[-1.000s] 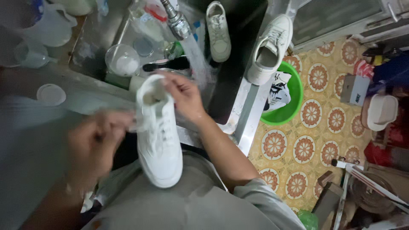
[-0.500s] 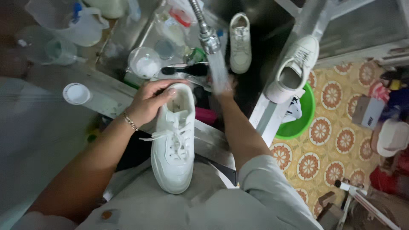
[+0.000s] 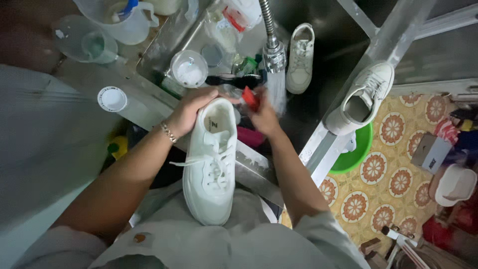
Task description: The person scrubs a white sneaker with a brush and cleaning solution at a sink, rinses it under running water, and places it in a green bucket. They then retrieve another white sneaker from a blue bucket and scrub its interior and exterior with a brush.
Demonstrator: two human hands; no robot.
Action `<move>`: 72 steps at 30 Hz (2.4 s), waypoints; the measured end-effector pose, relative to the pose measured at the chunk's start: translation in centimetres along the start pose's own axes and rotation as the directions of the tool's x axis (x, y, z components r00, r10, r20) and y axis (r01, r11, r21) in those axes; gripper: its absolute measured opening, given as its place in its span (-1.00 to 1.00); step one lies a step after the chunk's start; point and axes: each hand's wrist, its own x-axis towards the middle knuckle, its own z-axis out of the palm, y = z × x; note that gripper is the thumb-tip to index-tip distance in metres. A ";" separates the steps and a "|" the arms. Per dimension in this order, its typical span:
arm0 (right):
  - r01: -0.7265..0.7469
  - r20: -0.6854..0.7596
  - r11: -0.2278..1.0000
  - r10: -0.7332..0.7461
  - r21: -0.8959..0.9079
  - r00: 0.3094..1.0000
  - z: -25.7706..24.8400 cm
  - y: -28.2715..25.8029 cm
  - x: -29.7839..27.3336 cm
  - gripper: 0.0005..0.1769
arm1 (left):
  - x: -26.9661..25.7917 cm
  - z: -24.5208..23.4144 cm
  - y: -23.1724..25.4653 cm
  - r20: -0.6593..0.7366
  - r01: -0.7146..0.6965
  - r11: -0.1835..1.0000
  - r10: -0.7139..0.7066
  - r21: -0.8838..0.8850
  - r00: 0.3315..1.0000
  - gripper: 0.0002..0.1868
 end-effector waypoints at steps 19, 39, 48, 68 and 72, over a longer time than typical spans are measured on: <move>0.884 -0.523 0.441 -0.795 -0.153 0.306 -12.7 -17.5 -9.9 -0.47 | -0.2 5.4 -4.4 0.194 0.144 0.956 -0.196 0.255 0.961 -0.45; 0.917 -0.601 0.386 -0.758 -0.098 0.255 -10.6 -18.4 -11.3 -0.49 | -1.0 4.9 -8.9 0.390 -0.282 0.856 0.104 0.433 0.915 -0.63; 0.907 -0.553 0.369 -0.808 -0.203 0.205 -13.0 -15.7 -9.4 -0.50 | -3.0 6.1 -2.1 0.248 0.181 0.975 -0.207 0.126 0.946 -0.39; -0.081 0.088 -0.035 0.434 0.996 0.896 -12.7 -14.5 -13.0 0.04 | -4.5 2.9 -5.0 0.086 0.123 0.992 -0.126 0.037 0.988 -0.52; -0.128 0.148 -0.075 0.432 0.989 0.889 -6.9 -6.1 -7.9 -0.54 | -5.6 3.4 -2.4 -0.006 0.103 0.990 -0.103 0.095 0.995 -0.56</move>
